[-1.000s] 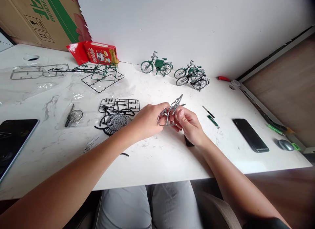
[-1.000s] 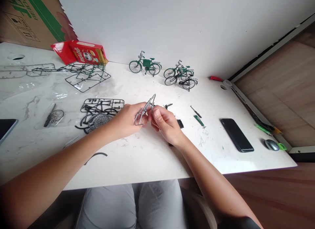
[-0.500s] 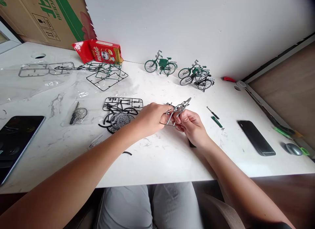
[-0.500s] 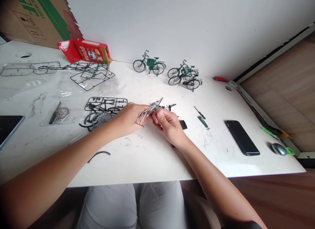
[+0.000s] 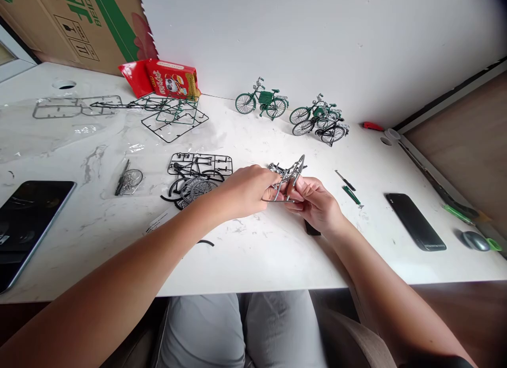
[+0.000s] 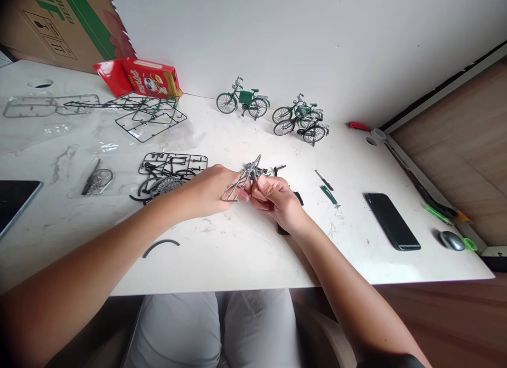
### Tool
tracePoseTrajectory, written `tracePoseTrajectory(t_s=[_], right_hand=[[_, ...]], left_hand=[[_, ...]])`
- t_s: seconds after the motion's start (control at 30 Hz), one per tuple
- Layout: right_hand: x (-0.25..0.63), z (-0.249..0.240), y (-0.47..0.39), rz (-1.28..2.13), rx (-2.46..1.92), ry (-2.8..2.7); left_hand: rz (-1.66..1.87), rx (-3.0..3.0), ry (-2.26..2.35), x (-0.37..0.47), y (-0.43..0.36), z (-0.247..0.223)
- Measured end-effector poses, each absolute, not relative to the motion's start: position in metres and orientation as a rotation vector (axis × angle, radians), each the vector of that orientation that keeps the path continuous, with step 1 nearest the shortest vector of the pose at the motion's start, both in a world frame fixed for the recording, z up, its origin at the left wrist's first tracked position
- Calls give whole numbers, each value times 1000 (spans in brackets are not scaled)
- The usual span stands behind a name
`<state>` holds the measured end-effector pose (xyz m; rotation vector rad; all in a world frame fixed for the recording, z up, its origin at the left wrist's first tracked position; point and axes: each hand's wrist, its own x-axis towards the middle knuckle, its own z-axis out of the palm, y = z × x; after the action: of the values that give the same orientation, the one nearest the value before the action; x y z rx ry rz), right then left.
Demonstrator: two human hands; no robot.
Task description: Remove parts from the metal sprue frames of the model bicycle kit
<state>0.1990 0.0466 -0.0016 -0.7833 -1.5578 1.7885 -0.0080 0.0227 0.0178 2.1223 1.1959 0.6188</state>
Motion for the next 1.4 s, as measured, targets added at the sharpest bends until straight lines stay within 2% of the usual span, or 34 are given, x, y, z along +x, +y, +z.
tracePoseTrajectory(t_s=[0.57,1.03,1.3,1.4], right_hand=[[193,-6,44,1835,-837,-1453],[195,-5,41,1833,-786,-1438],[202,-1,46,1455,-947,-1392],[201,-1,47,1259,-979,-1400]], left_hand=[[656,1964,999,-13,22,17],[637,1526,787,-10,26,10],[773,1888,1065,-4,13,20],[946,2057,1079,-7,9,27]])
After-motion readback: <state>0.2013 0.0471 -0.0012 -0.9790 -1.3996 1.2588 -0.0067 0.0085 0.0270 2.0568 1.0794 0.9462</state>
